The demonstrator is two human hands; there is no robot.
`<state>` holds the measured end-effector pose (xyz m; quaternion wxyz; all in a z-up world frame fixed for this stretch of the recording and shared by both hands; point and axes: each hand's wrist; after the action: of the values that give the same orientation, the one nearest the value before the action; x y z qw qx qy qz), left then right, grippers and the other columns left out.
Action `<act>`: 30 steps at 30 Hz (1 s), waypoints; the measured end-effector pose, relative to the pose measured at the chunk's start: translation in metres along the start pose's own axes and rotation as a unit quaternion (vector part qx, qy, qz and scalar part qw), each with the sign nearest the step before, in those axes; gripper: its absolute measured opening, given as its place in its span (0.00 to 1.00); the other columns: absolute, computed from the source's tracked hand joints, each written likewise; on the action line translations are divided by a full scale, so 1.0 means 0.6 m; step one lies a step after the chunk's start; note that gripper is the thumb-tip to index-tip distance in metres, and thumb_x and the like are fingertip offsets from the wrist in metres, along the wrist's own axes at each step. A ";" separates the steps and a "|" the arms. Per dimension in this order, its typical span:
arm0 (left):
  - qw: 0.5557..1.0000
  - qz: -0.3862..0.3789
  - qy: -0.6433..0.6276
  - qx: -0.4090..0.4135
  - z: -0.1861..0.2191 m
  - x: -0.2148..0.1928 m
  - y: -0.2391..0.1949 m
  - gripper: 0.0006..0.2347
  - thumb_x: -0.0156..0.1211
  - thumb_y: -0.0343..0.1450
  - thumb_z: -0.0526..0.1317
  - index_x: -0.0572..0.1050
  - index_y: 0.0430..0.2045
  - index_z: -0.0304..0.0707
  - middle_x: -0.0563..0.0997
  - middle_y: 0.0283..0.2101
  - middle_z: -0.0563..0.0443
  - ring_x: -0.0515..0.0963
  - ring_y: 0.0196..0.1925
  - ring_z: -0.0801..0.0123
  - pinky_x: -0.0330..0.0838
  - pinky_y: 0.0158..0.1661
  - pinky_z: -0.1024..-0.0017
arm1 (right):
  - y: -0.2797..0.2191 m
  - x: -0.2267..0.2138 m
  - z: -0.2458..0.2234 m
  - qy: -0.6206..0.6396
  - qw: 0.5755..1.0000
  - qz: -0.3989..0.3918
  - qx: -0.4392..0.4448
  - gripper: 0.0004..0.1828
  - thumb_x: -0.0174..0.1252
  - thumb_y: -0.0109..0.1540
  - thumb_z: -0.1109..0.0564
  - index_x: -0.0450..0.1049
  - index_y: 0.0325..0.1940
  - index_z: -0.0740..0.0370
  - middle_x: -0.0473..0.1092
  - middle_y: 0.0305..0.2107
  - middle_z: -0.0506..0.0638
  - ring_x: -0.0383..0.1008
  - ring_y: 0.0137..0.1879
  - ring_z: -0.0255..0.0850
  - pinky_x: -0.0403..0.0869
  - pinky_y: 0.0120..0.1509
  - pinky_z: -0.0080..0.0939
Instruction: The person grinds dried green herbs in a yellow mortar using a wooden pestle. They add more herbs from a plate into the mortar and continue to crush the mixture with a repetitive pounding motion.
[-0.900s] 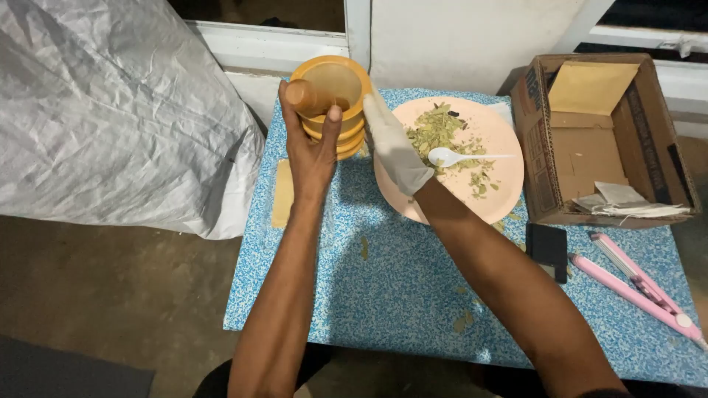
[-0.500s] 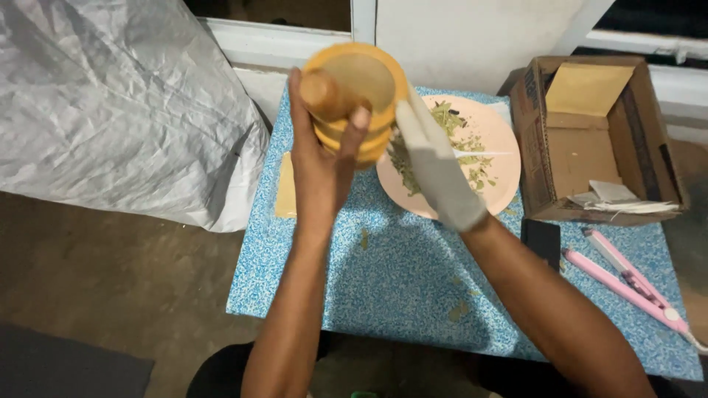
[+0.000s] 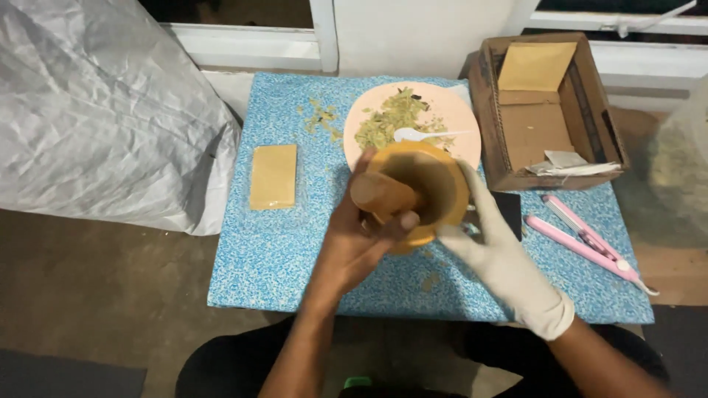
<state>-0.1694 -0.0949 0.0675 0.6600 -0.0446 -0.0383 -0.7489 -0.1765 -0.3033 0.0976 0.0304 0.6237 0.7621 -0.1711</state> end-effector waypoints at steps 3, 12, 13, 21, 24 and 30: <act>0.998 -0.042 0.046 0.007 -0.015 0.010 -0.002 0.48 0.71 0.66 0.57 0.52 0.83 0.45 0.66 0.82 0.44 0.70 0.80 0.56 0.76 0.68 0.63 | -0.013 -0.017 0.079 -0.029 0.998 0.043 -0.034 0.61 0.62 0.58 0.33 0.44 0.91 0.47 0.48 0.85 0.52 0.60 0.83 0.46 0.66 0.81 0.50; 0.989 -0.144 0.011 0.032 -0.064 0.024 0.032 0.44 0.73 0.70 0.48 0.53 0.82 0.40 0.70 0.78 0.42 0.72 0.79 0.53 0.71 0.75 0.58 | -0.033 -0.026 0.098 0.001 0.998 0.066 0.009 0.63 0.69 0.56 0.43 0.44 0.91 0.46 0.53 0.81 0.53 0.60 0.83 0.43 0.79 0.70 0.50; 0.989 -0.145 0.012 0.033 -0.070 0.023 0.034 0.44 0.73 0.70 0.48 0.53 0.82 0.40 0.70 0.78 0.42 0.72 0.79 0.53 0.71 0.75 0.58 | -0.034 -0.027 0.093 0.002 0.998 0.067 0.009 0.63 0.69 0.56 0.43 0.44 0.91 0.46 0.53 0.81 0.53 0.60 0.83 0.43 0.79 0.70 0.50; 0.983 -0.163 0.021 0.081 -0.088 0.012 0.049 0.39 0.70 0.74 0.49 0.55 0.81 0.39 0.63 0.83 0.41 0.63 0.85 0.48 0.64 0.80 0.49 | -0.035 -0.035 0.070 -0.096 0.991 0.064 0.066 0.57 0.69 0.58 0.46 0.50 0.89 0.36 0.62 0.74 0.50 0.76 0.69 0.41 0.82 0.65 0.45; 0.983 -0.169 0.028 0.063 -0.092 0.003 0.053 0.41 0.69 0.74 0.48 0.52 0.82 0.39 0.65 0.82 0.39 0.64 0.84 0.47 0.64 0.79 0.50 | -0.036 -0.036 0.058 -0.119 0.987 0.056 0.089 0.59 0.69 0.59 0.48 0.47 0.90 0.35 0.58 0.81 0.48 0.72 0.74 0.41 0.81 0.68 0.46; 0.983 -0.165 0.051 0.062 -0.069 0.005 0.054 0.42 0.68 0.73 0.54 0.54 0.81 0.38 0.67 0.80 0.37 0.68 0.82 0.45 0.69 0.75 0.50 | -0.034 -0.055 0.013 -0.213 0.965 0.012 0.151 0.57 0.64 0.61 0.41 0.45 0.91 0.22 0.74 0.72 0.33 0.78 0.73 0.36 0.74 0.74 0.49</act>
<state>-0.1385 -0.1070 0.0268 0.5299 0.0417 -0.0577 -0.8451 -0.1900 -0.3401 0.1036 0.0993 0.5792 0.6959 -0.4127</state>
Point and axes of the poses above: each hand's wrist, its own y-axis towards the middle knuckle, its own x-axis out of the palm, z = x × y
